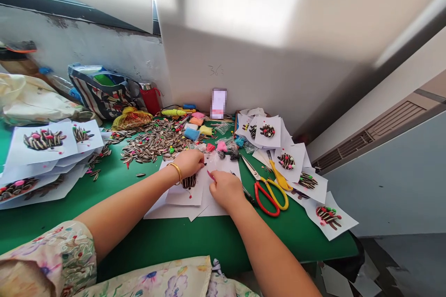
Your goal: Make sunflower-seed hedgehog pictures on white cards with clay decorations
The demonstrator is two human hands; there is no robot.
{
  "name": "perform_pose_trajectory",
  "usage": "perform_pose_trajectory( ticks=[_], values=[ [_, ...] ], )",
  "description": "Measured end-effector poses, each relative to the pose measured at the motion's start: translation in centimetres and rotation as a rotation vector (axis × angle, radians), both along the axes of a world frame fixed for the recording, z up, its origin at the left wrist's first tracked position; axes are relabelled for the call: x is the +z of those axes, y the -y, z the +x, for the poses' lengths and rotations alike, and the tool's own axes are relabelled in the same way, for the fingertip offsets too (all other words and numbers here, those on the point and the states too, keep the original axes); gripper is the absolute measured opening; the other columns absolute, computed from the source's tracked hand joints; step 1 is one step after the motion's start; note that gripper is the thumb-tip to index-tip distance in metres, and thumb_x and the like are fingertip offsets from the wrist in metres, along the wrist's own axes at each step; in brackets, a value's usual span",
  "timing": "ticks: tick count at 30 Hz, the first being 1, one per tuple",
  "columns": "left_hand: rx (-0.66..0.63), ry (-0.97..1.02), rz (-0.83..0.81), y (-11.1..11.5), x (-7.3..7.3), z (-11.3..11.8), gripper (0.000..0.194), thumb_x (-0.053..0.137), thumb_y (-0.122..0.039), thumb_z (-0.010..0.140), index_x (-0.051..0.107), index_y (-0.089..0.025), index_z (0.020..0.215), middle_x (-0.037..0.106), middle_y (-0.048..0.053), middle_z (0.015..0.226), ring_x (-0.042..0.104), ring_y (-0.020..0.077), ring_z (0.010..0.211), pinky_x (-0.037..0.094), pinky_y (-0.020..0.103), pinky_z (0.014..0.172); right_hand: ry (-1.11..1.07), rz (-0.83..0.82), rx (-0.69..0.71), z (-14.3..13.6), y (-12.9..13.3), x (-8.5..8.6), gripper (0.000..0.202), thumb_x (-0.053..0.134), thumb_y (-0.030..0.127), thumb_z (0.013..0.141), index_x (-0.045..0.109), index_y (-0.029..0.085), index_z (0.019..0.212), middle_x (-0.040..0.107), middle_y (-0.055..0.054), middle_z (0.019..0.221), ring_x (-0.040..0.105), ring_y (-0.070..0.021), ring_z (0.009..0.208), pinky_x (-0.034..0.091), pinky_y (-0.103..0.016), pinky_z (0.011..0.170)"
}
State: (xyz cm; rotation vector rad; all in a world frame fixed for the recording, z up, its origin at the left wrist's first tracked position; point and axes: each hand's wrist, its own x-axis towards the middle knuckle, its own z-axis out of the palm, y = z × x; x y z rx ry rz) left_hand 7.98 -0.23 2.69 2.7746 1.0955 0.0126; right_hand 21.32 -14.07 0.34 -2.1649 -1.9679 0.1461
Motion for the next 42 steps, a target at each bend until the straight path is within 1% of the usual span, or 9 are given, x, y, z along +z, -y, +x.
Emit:
perform_pose_trajectory(
  ticks=[3,6,9,12,17,25,31,38,42],
  values=[
    [0.014,-0.001,0.017,0.0,0.0,-0.2,0.02,0.057,-0.03,0.086,0.073,-0.019,0.091,0.072,0.012,0.099,0.068,0.0272,0.092,0.051,0.036,0.084,0.052,0.015,-0.045,1.2,0.6,0.3,0.028,0.049,0.016,0.084,0.07,0.023,0.102,0.072,-0.005,0.096,0.061,-0.0203,0.088,0.038,-0.029,0.073],
    [0.014,0.002,0.021,0.0,0.0,-0.3,0.021,0.056,-0.03,0.087,0.073,-0.019,0.092,0.072,0.012,0.099,0.068,0.0266,0.093,0.05,0.036,0.085,0.142,0.099,-0.042,1.6,0.5,0.7,0.022,0.052,0.021,0.088,0.072,0.023,0.094,0.068,-0.008,0.101,0.056,-0.0238,0.097,0.037,-0.032,0.079],
    [0.01,0.013,0.023,0.0,-0.1,-0.5,0.021,0.057,-0.03,0.086,0.074,-0.02,0.093,0.071,0.011,0.1,0.068,0.0256,0.093,0.051,0.034,0.085,0.161,0.136,0.043,0.9,-0.5,1.0,0.026,0.05,0.022,0.091,0.071,0.024,0.107,0.065,-0.008,0.105,0.053,-0.0245,0.099,0.037,-0.034,0.081],
    [0.004,0.023,0.023,0.0,-0.2,-0.7,0.021,0.055,-0.028,0.085,0.074,-0.022,0.094,0.072,0.009,0.101,0.067,0.0244,0.094,0.051,0.033,0.083,0.159,0.074,0.125,-0.4,-2.3,1.0,0.034,0.047,0.018,0.092,0.064,0.022,0.122,0.065,-0.01,0.102,0.053,-0.0241,0.096,0.039,-0.033,0.078],
    [-0.008,0.035,0.027,0.2,-0.3,-1.3,0.027,0.051,-0.025,0.087,0.075,-0.022,0.098,0.071,0.01,0.101,0.067,0.0246,0.094,0.051,0.033,0.082,0.171,0.043,0.104,-1.3,-4.4,0.0,0.037,0.045,0.02,0.095,0.061,0.02,0.128,0.065,-0.011,0.102,0.053,-0.0251,0.096,0.038,-0.033,0.076],
    [-0.004,0.059,-0.001,0.3,-0.4,-1.4,0.028,0.05,-0.024,0.088,0.075,-0.022,0.101,0.071,0.01,0.104,0.067,0.0246,0.095,0.051,0.033,0.084,0.126,0.128,0.139,-0.1,-3.2,-1.0,0.03,0.047,0.021,0.095,0.069,0.023,0.115,0.065,-0.008,0.095,0.053,-0.0232,0.093,0.039,-0.032,0.078],
    [0.003,0.093,-0.036,0.0,-0.4,-1.7,0.029,0.05,-0.023,0.087,0.076,-0.024,0.101,0.072,0.008,0.107,0.067,0.0227,0.098,0.05,0.031,0.089,0.098,0.165,0.123,-0.2,-3.6,-1.5,0.032,0.05,0.017,0.091,0.069,0.021,0.117,0.065,-0.008,0.095,0.054,-0.0229,0.093,0.04,-0.032,0.079],
    [0.036,0.16,-0.062,0.1,-0.5,-2.2,0.032,0.048,-0.021,0.087,0.075,-0.022,0.105,0.074,0.007,0.107,0.068,0.0228,0.098,0.051,0.031,0.088,0.042,0.242,0.147,0.1,-3.4,-1.4,0.022,0.052,0.017,0.09,0.073,0.019,0.095,0.065,-0.007,0.091,0.054,-0.0217,0.09,0.041,-0.031,0.081],
    [0.049,0.213,-0.061,0.6,0.0,-3.5,0.035,0.043,-0.019,0.09,0.072,-0.02,0.11,0.073,0.008,0.112,0.066,0.0229,0.104,0.05,0.033,0.092,0.027,0.252,0.134,0.3,-3.4,-1.5,0.024,0.052,0.013,0.088,0.072,0.018,0.101,0.066,-0.008,0.093,0.054,-0.0226,0.093,0.041,-0.032,0.083]
  ],
)
